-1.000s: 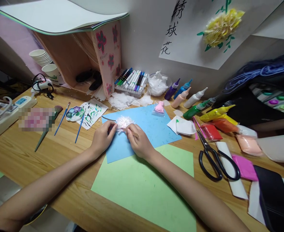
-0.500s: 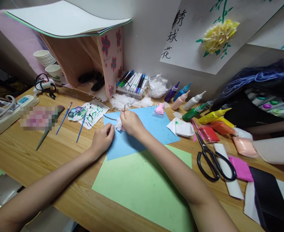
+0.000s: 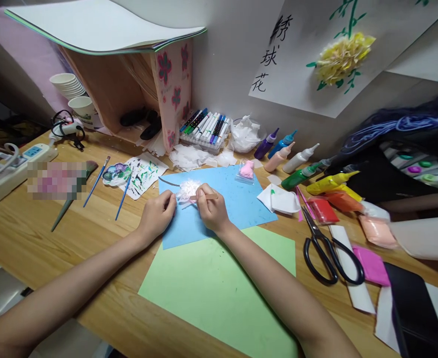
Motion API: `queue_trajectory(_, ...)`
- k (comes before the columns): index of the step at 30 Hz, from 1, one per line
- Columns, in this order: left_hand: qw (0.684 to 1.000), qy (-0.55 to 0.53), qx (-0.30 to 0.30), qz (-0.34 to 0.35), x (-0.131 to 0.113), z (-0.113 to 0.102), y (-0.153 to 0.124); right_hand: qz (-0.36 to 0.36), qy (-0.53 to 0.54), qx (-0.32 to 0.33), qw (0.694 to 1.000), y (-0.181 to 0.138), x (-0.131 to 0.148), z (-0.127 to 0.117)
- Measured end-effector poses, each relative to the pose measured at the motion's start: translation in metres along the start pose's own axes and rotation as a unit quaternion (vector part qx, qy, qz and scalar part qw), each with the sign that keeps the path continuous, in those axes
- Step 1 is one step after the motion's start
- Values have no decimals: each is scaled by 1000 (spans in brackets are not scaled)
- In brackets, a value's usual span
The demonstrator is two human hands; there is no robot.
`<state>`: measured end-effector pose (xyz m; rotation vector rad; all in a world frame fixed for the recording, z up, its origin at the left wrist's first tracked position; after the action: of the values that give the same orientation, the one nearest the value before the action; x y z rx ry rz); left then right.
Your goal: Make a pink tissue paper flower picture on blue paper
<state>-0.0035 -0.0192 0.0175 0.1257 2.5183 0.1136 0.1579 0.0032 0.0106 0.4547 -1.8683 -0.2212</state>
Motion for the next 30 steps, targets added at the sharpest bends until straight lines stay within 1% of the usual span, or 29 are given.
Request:
queue_trajectory(5,1000,5,5,-3,-1,-1,1,-1,-6,18,1000,-1,0,1)
queue_trajectory(9,1000,7,3,1,-2,-1,1,1,-12,19,1000,-1,1,3)
queue_trajectory(16,1000,0,10,-7,-1,0,1,59,-17,0,998,13,7,2)
queue_trajectory(20,1000,4,6,-7,-1,0,1,78,27,-21,996,12,3,3)
queue_trajectory(23,1000,15,2,-5,-1,0,1,52,69,-58,995,7,1,3)
queue_trajectory(26,1000,18,4,-3,0,1,1,16,73,-88,993,2,0,1)
queue_trajectory(30,1000,14,3,-1,0,1,1,-10,27,-61,998,-2,0,-1)
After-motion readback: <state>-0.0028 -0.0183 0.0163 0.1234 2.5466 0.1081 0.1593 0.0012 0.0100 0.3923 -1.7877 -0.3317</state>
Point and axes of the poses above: each hand's wrist, its own y-axis towards the middle knuckle, its own z-axis out of the palm, x = y × z, the point moved 1 cm from there along y, towards the middle knuckle, and after that the axes turned 1 degree about x, right-handed, at the moved point
